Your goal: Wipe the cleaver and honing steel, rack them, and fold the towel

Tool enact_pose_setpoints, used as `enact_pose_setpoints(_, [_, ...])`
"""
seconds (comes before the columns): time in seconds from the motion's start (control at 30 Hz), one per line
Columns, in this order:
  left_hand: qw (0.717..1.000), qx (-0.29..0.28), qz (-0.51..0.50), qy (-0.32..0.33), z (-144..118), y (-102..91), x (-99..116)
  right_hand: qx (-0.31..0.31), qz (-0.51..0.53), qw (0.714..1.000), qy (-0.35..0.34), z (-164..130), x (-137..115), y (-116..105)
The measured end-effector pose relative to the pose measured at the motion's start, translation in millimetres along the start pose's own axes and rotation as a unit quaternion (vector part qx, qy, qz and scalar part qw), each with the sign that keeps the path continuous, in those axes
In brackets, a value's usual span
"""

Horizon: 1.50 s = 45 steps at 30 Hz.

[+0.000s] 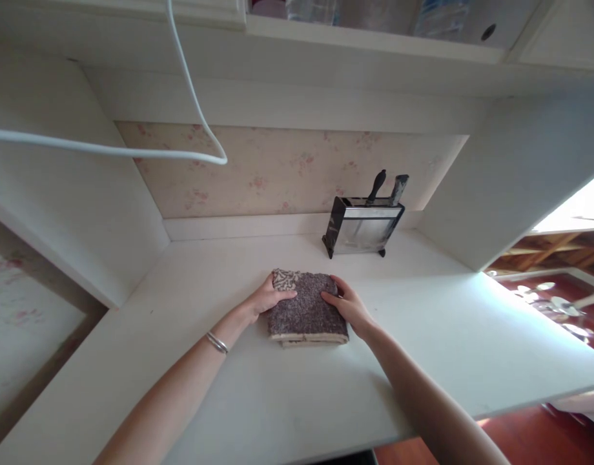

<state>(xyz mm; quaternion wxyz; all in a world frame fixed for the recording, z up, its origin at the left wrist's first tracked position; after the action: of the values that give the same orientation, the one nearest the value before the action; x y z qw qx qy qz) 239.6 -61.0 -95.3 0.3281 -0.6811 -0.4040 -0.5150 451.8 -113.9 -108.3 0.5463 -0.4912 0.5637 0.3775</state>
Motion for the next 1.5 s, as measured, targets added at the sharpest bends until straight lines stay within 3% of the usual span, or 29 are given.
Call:
enact_pose_setpoints(0.2, [0.996, 0.059, 0.071, 0.007, -22, -15.5, -6, -0.006, -0.066, 0.998, -0.004, -7, -1, 3])
enact_pose_setpoints(0.37, [0.981, 0.139, 0.139, -0.004, -43, -48.7, -15, -0.062, -0.013, 0.997, 0.048, -21, -5, 21])
enact_pose_setpoints(0.53, [0.964, 0.184, 0.194, 0.020, -57, -79.7, -13, -0.135, 0.023, 0.990, 0.036, -32, -16, 50])
enact_pose_setpoints(0.63, [0.948, 0.200, 0.244, 0.033, -67, -99.9, -9, -0.209, -0.017, 0.977, 0.024, -23, -26, 46])
enact_pose_setpoints(0.67, [0.942, 0.205, 0.261, 0.040, -71, -106.7, -8, -0.223, -0.041, 0.974, 0.022, -14, -31, 33])
enact_pose_setpoints(0.7, [0.936, 0.210, 0.278, 0.047, -76, -113.3, -7, -0.194, -0.060, 0.979, 0.017, 0, -37, 10])
enact_pose_setpoints(0.8, [0.915, 0.227, 0.331, 0.042, -91, -134.9, -10, -0.012, -0.044, 0.999, 0.010, 50, -61, -88])
enact_pose_setpoints(0.87, [0.906, 0.219, 0.362, 0.022, -98, -146.4, -14, 0.146, -0.032, 0.989, 0.000, 74, -78, -158])
enact_pose_setpoints(0.97, [0.909, 0.179, 0.375, -0.003, -98, -153.9, -12, 0.248, -0.048, 0.968, -0.008, 99, -100, -218])
enact_pose_setpoints(1.1, [0.927, 0.156, 0.340, -0.013, -86, -144.5, 1, 0.290, -0.063, 0.955, -0.012, 121, -115, -241])
enact_pose_setpoints(1.23, [0.949, 0.131, 0.287, 0.018, -64, -107.5, 2, 0.260, -0.064, 0.964, -0.007, 142, -116, -231])
enact_pose_setpoints(1.37, [0.967, 0.043, 0.252, 0.020, -41, -63.6, -4, 0.228, -0.077, 0.970, -0.019, 154, -114, -222])
enact_pose_setpoints(1.5, [0.982, -0.022, 0.188, 0.009, -13, -38.2, 8, 0.240, -0.090, 0.965, -0.058, 154, -113, -221])
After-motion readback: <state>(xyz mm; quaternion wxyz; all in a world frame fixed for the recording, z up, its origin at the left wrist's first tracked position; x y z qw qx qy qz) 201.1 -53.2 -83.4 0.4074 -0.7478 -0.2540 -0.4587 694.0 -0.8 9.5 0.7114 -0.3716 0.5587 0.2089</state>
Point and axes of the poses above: each hand's wrist, its own z-axis towards the middle knuckle, its own y-axis out of the palm, x = y × z, the point moved 9 cm from there along z, towards the middle knuckle, and after that the axes turned 1 degree about -y, right-handed, at the moved point
